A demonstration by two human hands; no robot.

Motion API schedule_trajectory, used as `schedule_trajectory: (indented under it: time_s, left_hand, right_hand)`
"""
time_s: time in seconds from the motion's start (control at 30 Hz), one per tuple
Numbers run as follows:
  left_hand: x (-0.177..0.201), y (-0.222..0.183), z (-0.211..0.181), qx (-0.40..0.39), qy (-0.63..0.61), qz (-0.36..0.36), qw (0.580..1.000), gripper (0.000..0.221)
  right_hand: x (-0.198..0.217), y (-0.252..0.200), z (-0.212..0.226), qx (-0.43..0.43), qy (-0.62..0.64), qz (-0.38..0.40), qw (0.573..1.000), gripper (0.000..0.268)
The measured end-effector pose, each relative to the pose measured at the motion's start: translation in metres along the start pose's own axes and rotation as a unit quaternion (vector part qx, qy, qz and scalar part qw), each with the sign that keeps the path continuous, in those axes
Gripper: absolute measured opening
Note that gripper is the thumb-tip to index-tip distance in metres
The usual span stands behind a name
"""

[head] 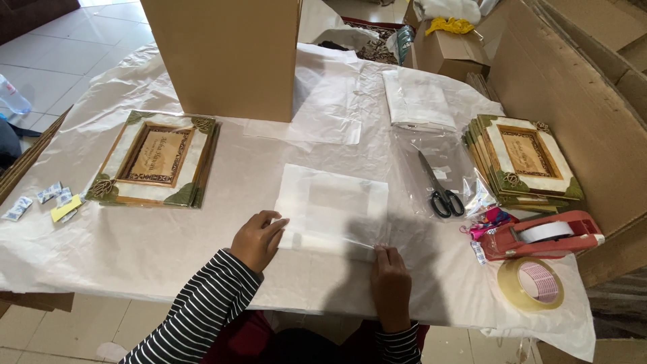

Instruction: Wrapping a decorative picture frame in white tissue paper for protection.

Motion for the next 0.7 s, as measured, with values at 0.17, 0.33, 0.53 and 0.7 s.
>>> schedule_trajectory:
  time_s: [0.17, 0.33, 0.53, 0.7]
  left_hand:
    - [0.002, -0.003, -0.001, -0.012, -0.006, -0.005, 1.000, 0.019]
    - [-0.006, -0.010, 0.000, -0.045, 0.020, 0.003, 0.999, 0.015]
    - [-0.001, -0.010, -0.005, -0.073, -0.015, 0.021, 0.997, 0.013]
    - [0.000, -0.011, -0.009, -0.097, -0.002, 0.026, 0.995, 0.016]
  right_hand:
    - [0.000, 0.000, 0.000, 0.000, 0.003, 0.012, 1.000, 0.030]
    - [-0.001, 0.001, 0.004, 0.013, -0.017, 0.014, 1.000, 0.026]
    - [0.001, 0.004, 0.008, 0.005, -0.012, 0.019, 1.000, 0.025]
    - [0.001, 0.004, 0.008, 0.005, -0.015, 0.015, 1.000, 0.019]
Point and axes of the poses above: each hand's wrist, its own y-axis towards the middle knuckle, its own x-axis out of the back of the hand, z = x × y, the point moved 7 cm from there along y, towards the middle knuckle, and after that the axes turned 7 degrees about y, right-handed, at the moved point
